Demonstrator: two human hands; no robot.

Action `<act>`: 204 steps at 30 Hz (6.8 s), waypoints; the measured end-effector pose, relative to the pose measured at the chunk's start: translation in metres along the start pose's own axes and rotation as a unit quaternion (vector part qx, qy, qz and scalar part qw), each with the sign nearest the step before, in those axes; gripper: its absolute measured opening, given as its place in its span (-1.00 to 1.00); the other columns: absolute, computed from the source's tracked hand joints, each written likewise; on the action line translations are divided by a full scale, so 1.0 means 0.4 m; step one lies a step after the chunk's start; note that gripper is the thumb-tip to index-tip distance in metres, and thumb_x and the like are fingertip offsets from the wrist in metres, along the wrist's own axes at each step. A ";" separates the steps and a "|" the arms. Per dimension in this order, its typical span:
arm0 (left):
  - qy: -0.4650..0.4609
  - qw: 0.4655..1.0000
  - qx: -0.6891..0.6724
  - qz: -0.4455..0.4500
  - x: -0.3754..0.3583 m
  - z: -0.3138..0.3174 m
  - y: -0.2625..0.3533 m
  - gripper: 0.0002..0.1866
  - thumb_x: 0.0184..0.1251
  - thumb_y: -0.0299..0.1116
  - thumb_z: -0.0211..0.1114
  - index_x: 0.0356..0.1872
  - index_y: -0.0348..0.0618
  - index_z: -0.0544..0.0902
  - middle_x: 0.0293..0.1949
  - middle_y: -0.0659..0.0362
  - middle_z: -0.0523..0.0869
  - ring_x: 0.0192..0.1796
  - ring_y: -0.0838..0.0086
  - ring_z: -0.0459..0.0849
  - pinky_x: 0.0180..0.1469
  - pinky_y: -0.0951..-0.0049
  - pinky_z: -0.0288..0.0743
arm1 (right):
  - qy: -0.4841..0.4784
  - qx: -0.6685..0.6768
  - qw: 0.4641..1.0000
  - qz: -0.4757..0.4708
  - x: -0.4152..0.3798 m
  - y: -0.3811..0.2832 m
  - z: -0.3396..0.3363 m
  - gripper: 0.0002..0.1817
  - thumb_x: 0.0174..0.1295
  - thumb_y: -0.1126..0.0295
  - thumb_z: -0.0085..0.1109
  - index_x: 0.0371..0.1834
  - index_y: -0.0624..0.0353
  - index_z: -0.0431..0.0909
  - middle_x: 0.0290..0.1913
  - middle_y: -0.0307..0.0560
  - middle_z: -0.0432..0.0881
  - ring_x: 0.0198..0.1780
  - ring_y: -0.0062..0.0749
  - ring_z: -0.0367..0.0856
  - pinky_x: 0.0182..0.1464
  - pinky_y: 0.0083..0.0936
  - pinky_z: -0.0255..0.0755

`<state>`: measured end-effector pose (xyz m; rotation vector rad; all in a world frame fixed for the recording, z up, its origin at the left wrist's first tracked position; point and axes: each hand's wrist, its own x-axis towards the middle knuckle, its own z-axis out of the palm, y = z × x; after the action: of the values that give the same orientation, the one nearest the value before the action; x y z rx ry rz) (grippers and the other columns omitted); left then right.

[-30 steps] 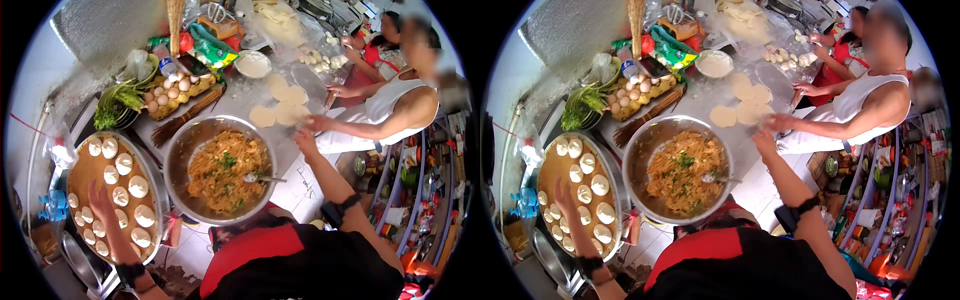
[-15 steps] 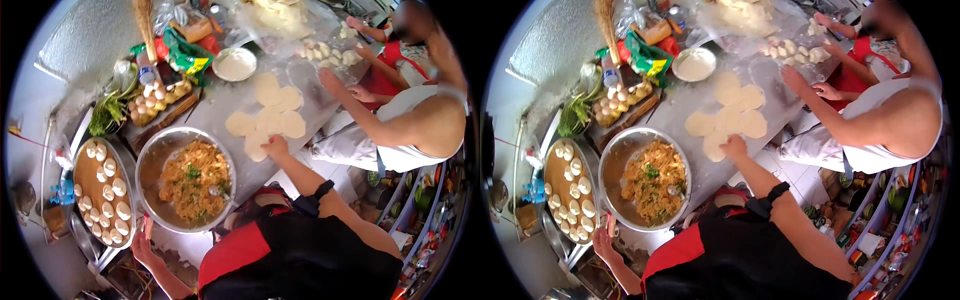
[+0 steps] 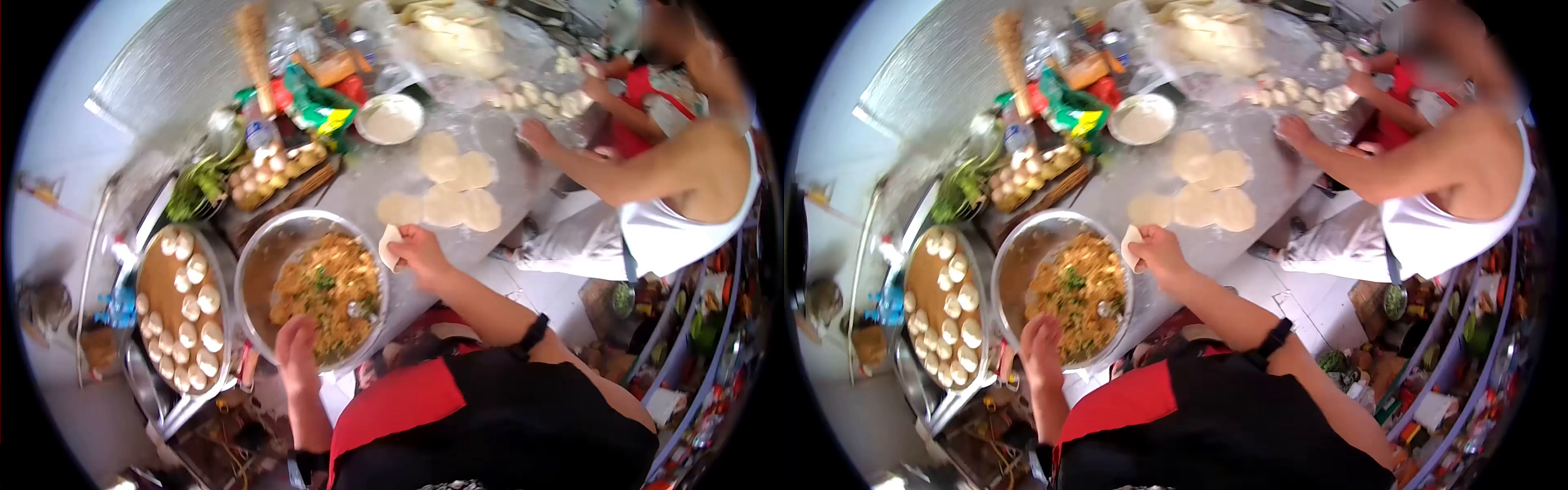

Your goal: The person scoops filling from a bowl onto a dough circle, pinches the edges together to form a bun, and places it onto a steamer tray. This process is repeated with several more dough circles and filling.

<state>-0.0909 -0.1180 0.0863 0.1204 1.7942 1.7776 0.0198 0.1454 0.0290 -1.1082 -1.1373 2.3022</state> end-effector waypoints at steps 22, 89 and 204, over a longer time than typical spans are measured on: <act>-0.136 0.966 0.136 0.172 0.002 -0.036 0.035 -0.70 0.44 -0.27 0.00 -0.14 -0.28 0.61 -0.38 0.26 0.63 -0.36 0.64 0.51 -0.32 0.59 0.36 | -0.182 0.034 0.965 0.183 -0.224 0.020 0.275 -0.77 0.34 0.23 0.05 -0.30 0.16 0.56 -0.44 -0.32 0.56 -0.47 -0.63 0.46 -0.41 -0.60 0.36; -0.047 0.787 -0.615 -0.031 0.033 -0.212 -0.100 -0.67 0.41 -0.18 0.01 0.09 -0.02 0.52 0.08 0.17 0.58 0.17 0.23 0.51 0.26 0.15 0.36 | -0.229 -0.859 0.376 -0.261 -0.068 0.077 0.209 -0.92 0.13 0.50 -0.02 -0.33 0.20 0.45 -0.48 0.07 0.63 -0.42 -0.04 0.67 -0.46 -0.19 0.50; 0.009 0.768 -0.634 -0.091 0.088 -0.296 -0.115 -0.56 0.38 -0.18 0.05 0.17 -0.23 0.43 0.21 -0.04 0.47 0.28 0.06 0.39 0.36 0.03 0.21 | -0.123 -0.778 0.535 -0.306 0.012 0.225 0.266 -0.72 0.04 0.59 0.06 -0.14 0.13 0.50 -0.15 0.07 0.52 -0.30 0.00 0.62 -0.29 -0.16 0.53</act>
<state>-0.1594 -0.2100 0.0214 -0.5898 0.2673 2.4150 -0.0623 0.0375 -0.0043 -0.3792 -3.1233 0.3718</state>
